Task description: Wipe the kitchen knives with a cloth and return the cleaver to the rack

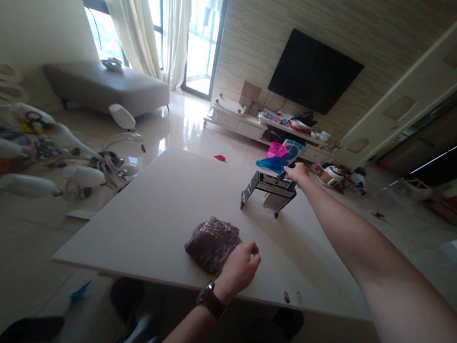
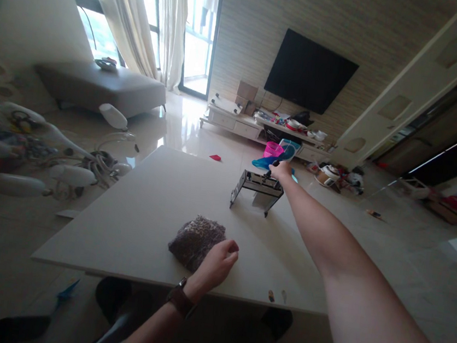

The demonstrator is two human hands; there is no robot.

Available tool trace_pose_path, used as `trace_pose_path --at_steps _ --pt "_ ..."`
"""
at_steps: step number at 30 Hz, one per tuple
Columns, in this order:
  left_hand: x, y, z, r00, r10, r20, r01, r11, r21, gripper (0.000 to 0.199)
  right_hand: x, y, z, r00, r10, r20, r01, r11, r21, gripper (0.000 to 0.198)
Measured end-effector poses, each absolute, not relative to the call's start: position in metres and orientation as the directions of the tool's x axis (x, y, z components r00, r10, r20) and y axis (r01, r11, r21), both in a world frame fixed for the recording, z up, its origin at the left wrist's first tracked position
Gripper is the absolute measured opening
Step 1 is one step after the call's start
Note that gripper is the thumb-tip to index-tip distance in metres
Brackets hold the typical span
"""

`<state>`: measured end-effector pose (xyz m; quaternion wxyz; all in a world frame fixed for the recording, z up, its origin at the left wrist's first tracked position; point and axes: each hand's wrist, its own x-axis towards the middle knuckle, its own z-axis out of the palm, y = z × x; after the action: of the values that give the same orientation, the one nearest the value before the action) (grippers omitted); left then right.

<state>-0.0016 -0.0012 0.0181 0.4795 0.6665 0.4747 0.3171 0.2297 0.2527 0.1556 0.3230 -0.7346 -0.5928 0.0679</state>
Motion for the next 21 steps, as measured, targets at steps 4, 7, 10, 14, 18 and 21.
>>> trace_pose_path --at_steps 4,7,10,14,18,21 --pt "-0.004 0.001 0.019 0.324 0.946 -0.009 0.314 -0.098 0.944 0.015 0.226 0.240 0.144 0.417 0.883 0.215 0.705 -0.165 -0.689 0.018" --pt "-0.003 0.002 0.019 0.304 0.953 -0.004 0.278 -0.085 0.957 0.015 0.220 0.206 0.136 0.458 0.871 0.178 0.601 -0.155 -0.784 0.014" --pt "-0.002 0.005 0.020 0.288 0.957 -0.037 0.204 -0.024 0.979 0.018 0.209 0.140 0.114 0.407 0.905 0.121 0.486 -0.103 -0.868 0.021" --pt "0.003 0.006 0.020 0.292 0.950 -0.107 0.078 0.088 0.993 0.026 0.193 0.038 0.056 0.311 0.949 -0.039 0.121 -0.080 -0.989 0.038" --pt "0.017 -0.002 0.005 0.314 0.941 -0.127 -0.042 0.147 0.988 0.040 0.169 -0.021 -0.003 0.327 0.941 -0.087 -0.143 -0.041 -0.989 0.034" --pt "0.036 -0.014 -0.012 0.351 0.928 -0.124 -0.138 0.182 0.974 0.057 0.139 -0.035 -0.021 0.277 0.960 -0.045 -0.178 0.005 -0.984 0.050"
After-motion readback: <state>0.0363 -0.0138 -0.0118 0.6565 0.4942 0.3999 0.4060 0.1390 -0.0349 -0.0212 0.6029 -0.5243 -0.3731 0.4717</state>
